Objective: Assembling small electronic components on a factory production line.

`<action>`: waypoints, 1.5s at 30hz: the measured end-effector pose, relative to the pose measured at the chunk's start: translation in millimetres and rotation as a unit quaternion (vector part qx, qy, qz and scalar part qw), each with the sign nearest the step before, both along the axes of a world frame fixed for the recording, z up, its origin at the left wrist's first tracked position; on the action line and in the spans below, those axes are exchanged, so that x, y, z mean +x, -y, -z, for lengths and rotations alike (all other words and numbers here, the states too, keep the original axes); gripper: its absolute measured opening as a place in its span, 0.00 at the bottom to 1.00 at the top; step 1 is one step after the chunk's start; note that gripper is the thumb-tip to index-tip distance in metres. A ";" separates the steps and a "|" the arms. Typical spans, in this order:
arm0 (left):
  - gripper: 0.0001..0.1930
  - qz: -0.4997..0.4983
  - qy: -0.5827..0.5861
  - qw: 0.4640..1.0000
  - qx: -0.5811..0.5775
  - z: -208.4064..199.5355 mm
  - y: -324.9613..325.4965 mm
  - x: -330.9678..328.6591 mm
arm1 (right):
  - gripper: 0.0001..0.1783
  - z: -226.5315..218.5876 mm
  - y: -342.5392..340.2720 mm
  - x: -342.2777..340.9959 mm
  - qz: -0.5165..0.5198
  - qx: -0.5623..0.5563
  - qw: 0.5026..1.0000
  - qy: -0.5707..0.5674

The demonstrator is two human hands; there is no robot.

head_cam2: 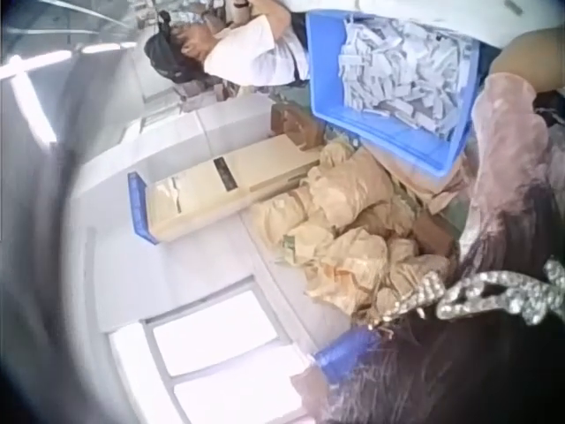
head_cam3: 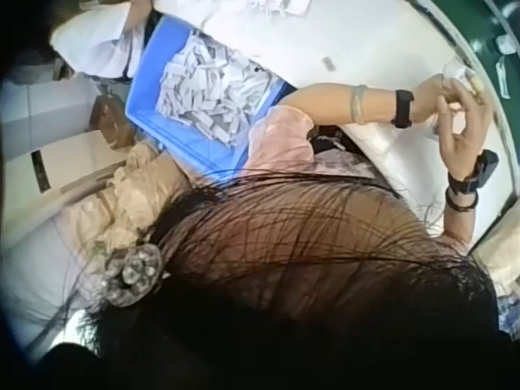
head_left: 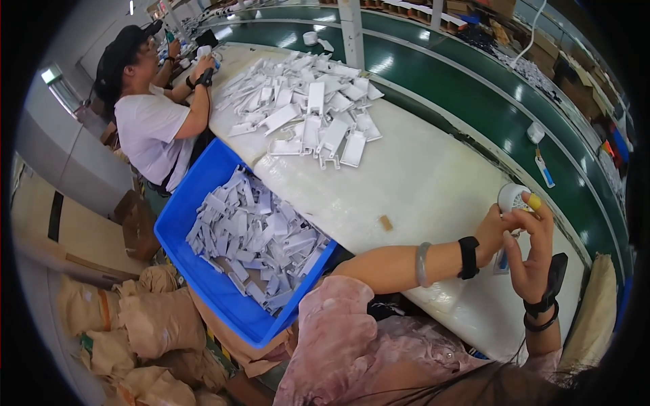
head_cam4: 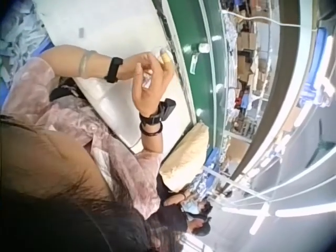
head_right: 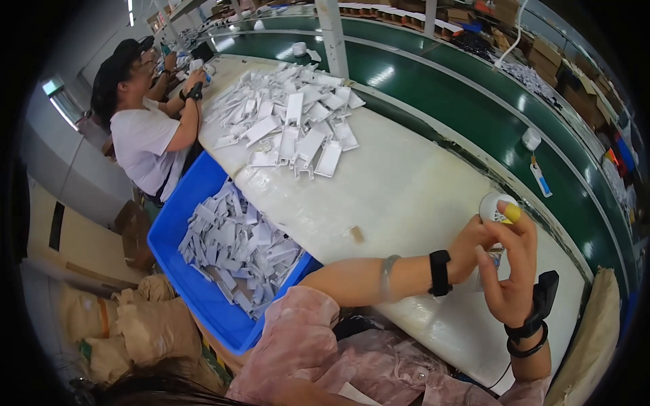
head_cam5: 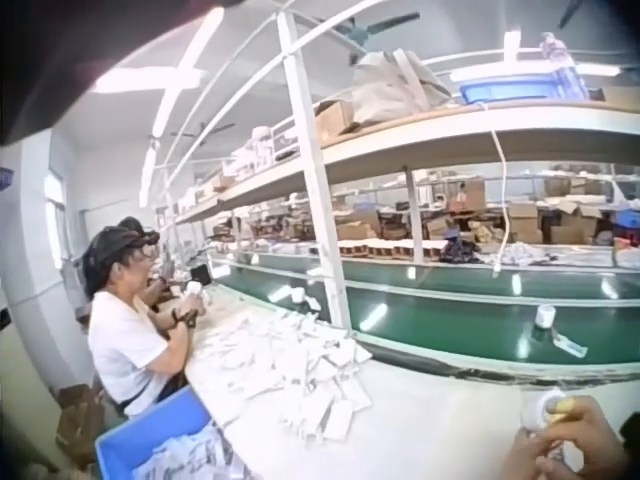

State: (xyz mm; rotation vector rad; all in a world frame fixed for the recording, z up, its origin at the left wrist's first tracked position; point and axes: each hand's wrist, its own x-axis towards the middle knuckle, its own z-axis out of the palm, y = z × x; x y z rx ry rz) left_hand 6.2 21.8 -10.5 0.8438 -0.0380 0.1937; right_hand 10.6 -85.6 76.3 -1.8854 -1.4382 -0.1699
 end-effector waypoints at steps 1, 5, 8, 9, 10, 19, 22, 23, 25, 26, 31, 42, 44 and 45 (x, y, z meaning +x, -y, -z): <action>0.13 0.009 0.077 0.997 0.008 -2.2 -1.3 -2.6 | 0.20 -1.7 -6.4 -2.8 -0.005 -0.009 0.999 0.033; 0.15 -0.180 0.191 0.905 0.335 42.8 -5.2 12.6 | 0.18 -12.6 -35.0 -26.3 -0.123 -0.022 0.991 0.049; 0.15 -0.073 -0.007 0.992 0.106 31.0 7.7 22.6 | 0.19 -9.6 -35.8 -40.9 -0.240 -0.025 0.970 0.031; 0.15 -0.002 -0.125 0.992 -0.001 28.3 19.0 28.9 | 0.19 -24.6 -40.0 -48.7 -0.282 -0.055 0.958 -0.027; 0.14 0.001 -0.102 0.995 0.004 21.0 15.7 23.3 | 0.18 -39.7 -47.9 -56.8 -0.326 -0.083 0.938 -0.083; 0.21 0.046 -0.068 0.996 -0.019 9.1 2.8 2.4 | 0.22 -60.0 1.9 -92.3 -0.316 -0.045 0.903 0.287; 0.19 0.035 -0.053 0.997 -0.043 7.8 3.3 7.5 | 0.31 -91.4 29.9 -90.0 -0.218 -0.393 0.737 0.505; 0.17 0.038 -0.061 0.995 -0.075 12.5 3.7 12.6 | 0.30 -89.6 30.1 -84.9 -0.217 -0.379 0.764 0.475; 0.19 0.059 -0.068 0.992 -0.090 9.6 5.5 15.5 | 0.28 -90.9 30.3 -85.6 -0.206 -0.353 0.813 0.415; 0.19 0.071 -0.069 0.991 -0.090 0.8 13.6 14.3 | 0.27 -93.7 32.5 -89.2 -0.191 -0.345 0.834 0.385; 0.23 0.055 -0.082 0.992 -0.079 12.3 -5.2 9.5 | 0.22 -63.7 11.4 -75.4 -0.176 -0.241 0.912 0.280; 0.20 0.031 -0.082 0.992 -0.096 10.1 -3.4 8.3 | 0.10 -6.5 36.8 99.5 0.155 0.105 0.973 0.134; 0.21 0.016 -0.079 0.994 -0.074 7.1 -3.5 5.0 | 0.14 27.8 29.4 149.5 0.222 0.048 0.970 0.083; 0.21 0.010 -0.075 0.994 -0.074 4.8 0.4 5.3 | 0.17 47.5 30.4 174.5 0.256 0.013 0.966 0.031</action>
